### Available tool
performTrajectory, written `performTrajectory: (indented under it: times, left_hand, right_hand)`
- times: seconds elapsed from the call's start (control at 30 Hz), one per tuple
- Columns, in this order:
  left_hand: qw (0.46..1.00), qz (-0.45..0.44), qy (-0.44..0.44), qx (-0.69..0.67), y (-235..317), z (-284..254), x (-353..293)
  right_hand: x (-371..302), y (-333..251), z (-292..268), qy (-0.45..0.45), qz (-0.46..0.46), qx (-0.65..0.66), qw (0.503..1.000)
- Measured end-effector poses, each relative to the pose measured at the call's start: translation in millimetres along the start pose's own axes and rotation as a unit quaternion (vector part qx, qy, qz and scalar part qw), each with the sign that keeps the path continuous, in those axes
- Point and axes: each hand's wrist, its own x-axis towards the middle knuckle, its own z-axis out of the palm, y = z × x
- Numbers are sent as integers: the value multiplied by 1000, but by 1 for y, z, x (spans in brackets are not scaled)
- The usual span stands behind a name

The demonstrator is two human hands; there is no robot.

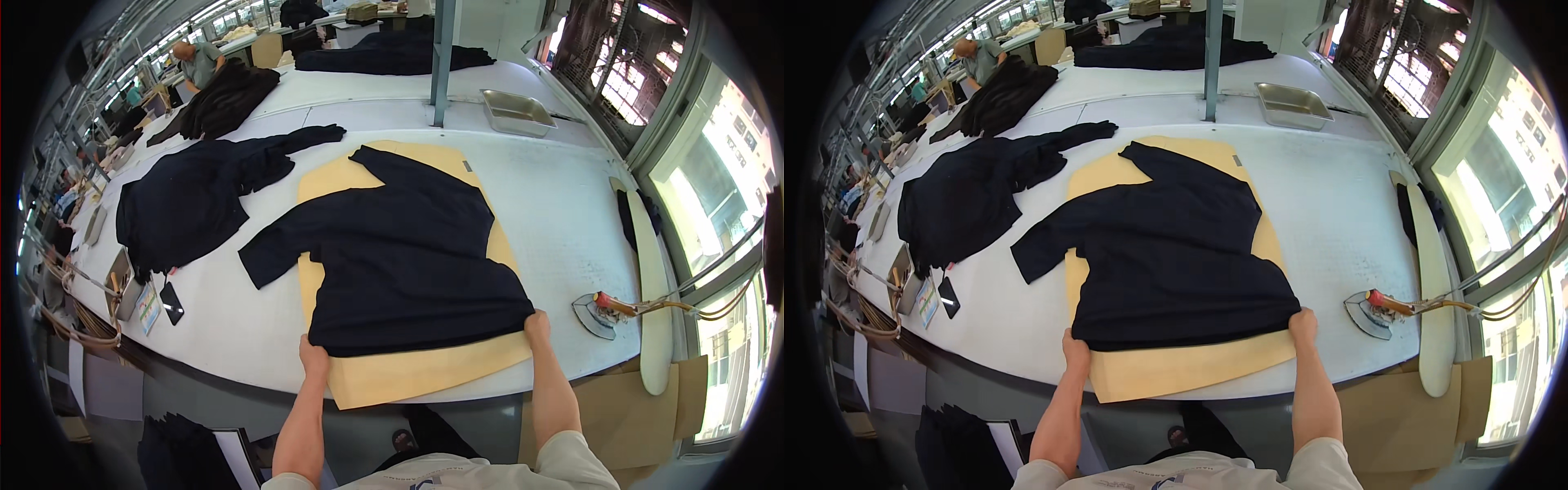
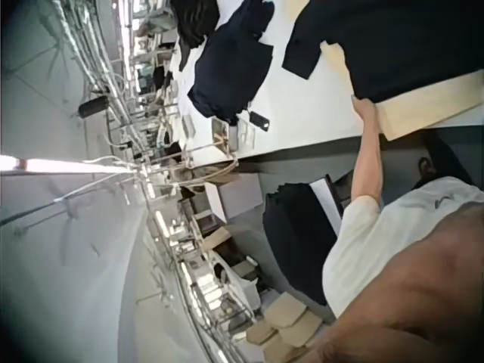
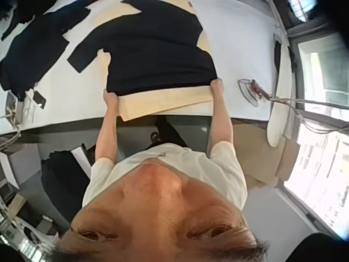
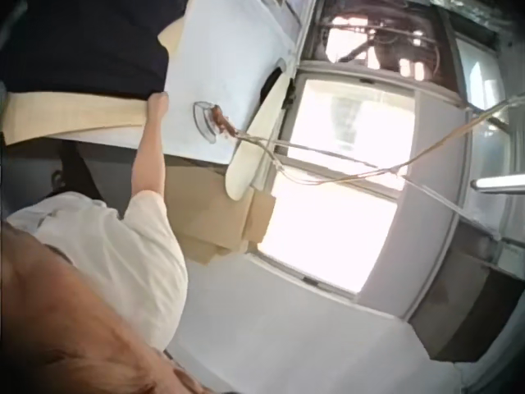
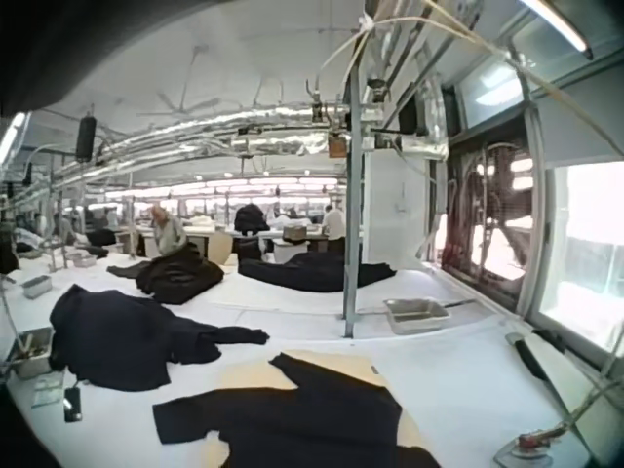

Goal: Ironing and pressing black t-shirts using an industrial iron and a wooden paddle in a factory setting.

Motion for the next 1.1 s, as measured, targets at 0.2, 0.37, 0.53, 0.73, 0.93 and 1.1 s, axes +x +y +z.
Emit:
performTrajectory:
  times: [0.2,0.37,0.53,0.73,0.93,1.1]
  left_hand:
    - [997,48,64,11,-86,-70,-160]
    - [999,27,23,16,-142,-110,-228]
    - [903,196,54,378,-131,-123,-215]
    - [808,413,-150,392,24,-47,-51]
    - [952,302,27,-30,259,39,212]
    - [715,359,61,597,289,77,318]
  right_hand:
    - [-184,105,-40,24,-83,74,993]
    - [-317,160,-43,36,27,123,991]
    - [-313,136,-62,-3,-29,-8,1000]
    - [-170,3,-44,10,-383,-1,924]
    - [136,-241,-67,121,-326,65,935]
    - [234,-352,-42,-188,-50,553,810]
